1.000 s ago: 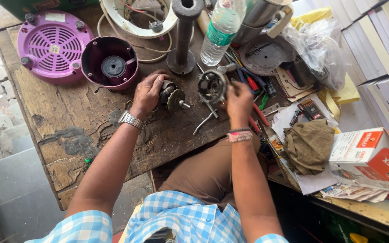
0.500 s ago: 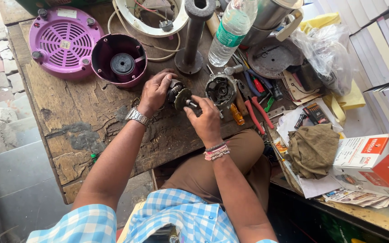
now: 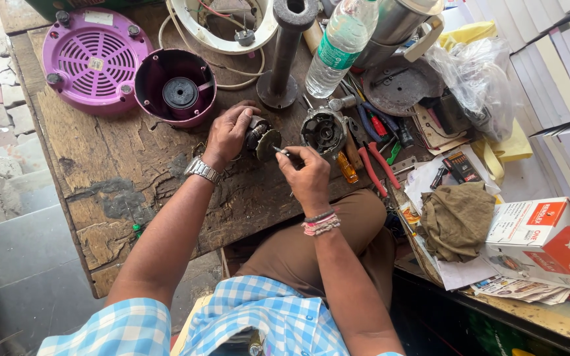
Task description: The person uses a wrench to loosen and remove a nut from a small cylindrical electrical component on a cluttered workbench. They separate the component into two halves, wipe one half with a cloth, and then use a screwdriver to adjust internal parts.
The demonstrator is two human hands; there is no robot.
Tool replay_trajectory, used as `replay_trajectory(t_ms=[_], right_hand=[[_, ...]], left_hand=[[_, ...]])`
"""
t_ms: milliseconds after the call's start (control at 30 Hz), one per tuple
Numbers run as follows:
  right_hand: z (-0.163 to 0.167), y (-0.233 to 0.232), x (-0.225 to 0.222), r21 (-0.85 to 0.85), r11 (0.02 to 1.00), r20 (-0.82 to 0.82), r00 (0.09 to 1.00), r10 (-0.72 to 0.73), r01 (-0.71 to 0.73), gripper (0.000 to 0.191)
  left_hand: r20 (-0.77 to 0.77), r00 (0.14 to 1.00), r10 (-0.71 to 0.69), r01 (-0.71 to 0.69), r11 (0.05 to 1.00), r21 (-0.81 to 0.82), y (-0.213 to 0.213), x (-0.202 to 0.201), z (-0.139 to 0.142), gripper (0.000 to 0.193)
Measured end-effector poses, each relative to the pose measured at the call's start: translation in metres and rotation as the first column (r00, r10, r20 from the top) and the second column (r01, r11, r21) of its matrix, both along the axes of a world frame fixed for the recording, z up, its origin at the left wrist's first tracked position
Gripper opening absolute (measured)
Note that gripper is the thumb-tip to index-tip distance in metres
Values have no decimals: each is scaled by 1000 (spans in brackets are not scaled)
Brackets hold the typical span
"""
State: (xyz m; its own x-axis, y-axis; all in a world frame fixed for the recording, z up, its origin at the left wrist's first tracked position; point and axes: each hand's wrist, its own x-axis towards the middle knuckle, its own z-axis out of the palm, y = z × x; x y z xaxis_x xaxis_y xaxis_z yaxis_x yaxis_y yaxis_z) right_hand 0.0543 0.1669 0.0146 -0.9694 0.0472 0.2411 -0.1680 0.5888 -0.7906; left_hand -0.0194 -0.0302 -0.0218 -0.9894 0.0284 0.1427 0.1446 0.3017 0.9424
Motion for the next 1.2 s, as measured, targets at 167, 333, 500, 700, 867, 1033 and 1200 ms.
replay_trajectory(t_ms=[167, 333, 500, 700, 867, 1033, 1200], right_hand=[[3, 17, 13, -81, 996, -24, 999, 48, -50, 22], [-3, 30, 18, -748, 663, 116, 982, 146, -11, 32], [-9, 37, 17, -871, 490, 93, 974, 205, -20, 30], [-9, 36, 17, -875, 485, 131, 965, 228, 4, 29], [-7, 35, 19, -864, 503, 125, 968, 217, -1, 29], [-8, 33, 21, -759, 650, 84, 988, 128, -19, 29], [-11, 32, 22, -742, 670, 111, 987, 117, 3, 29]], left_hand=[[-21, 1000, -3, 3, 999, -40, -1, 0, 1, 33], [0, 1000, -12, 12, 1000, -15, 0, -1, 2, 33], [-41, 999, -29, 28, 999, -20, 0, 0, 3, 33], [-11, 1000, -21, 21, 1000, -8, 0, 1, 4, 32], [-30, 999, -20, 20, 1000, -16, -1, 1, 2, 32], [-6, 1000, -18, 18, 1000, -20, 0, 0, 1, 33], [-14, 1000, -14, 13, 999, -34, 0, -1, 1, 33]])
